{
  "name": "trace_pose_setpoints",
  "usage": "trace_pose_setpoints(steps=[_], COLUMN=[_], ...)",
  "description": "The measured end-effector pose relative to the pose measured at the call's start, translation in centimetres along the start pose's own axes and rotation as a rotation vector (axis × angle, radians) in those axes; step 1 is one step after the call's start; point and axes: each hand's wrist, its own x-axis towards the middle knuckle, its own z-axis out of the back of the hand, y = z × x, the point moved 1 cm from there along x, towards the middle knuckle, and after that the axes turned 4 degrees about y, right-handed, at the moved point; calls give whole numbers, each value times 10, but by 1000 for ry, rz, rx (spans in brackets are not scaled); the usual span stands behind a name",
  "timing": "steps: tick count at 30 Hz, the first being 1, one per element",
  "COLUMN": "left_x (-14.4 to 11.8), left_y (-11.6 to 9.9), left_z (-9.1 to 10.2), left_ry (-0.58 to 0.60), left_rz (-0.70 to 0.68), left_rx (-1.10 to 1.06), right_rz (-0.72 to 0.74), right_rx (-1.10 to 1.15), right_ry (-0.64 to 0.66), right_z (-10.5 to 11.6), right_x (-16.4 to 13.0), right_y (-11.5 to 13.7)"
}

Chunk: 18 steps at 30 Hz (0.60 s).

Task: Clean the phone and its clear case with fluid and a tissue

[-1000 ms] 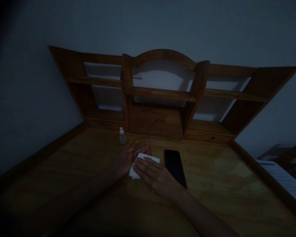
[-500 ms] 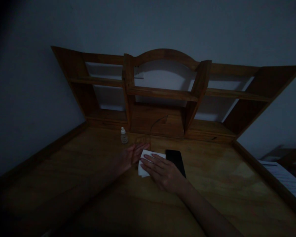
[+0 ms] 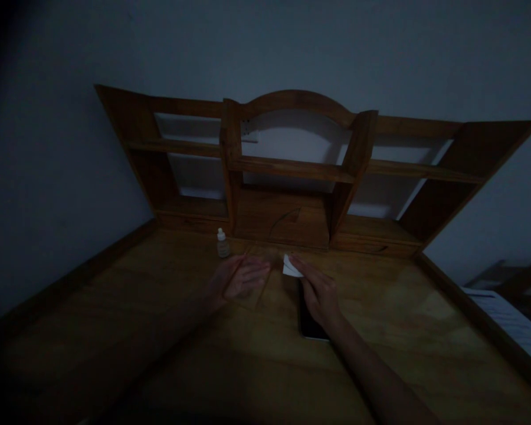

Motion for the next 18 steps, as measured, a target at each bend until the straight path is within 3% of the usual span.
trace_pose_setpoints(steps=[3, 8, 10, 11, 12, 18], left_x=[4, 1, -3, -5, -5, 2], left_y=[-8, -44, -51, -49, -44, 10], left_z=[1, -5, -14, -19, -24, -58], left_ry=[-82, -173, -154, -129, -136, -149], left_rz=[-31, -183, -278, -244, -220, -259], left_rx=[209, 483, 1112, 1373, 1445, 1643], right_rz=[-93, -172, -153, -152, -161, -286], right_rx=[74, 93, 71, 58, 48, 54], right_ry=[-53, -149, -153, -159, -172, -271], right_z=[-2, 1, 4, 6, 8, 28], right_x=[0, 1, 2, 3, 3, 7], right_y=[-5, -13, -17, -19, -21, -33])
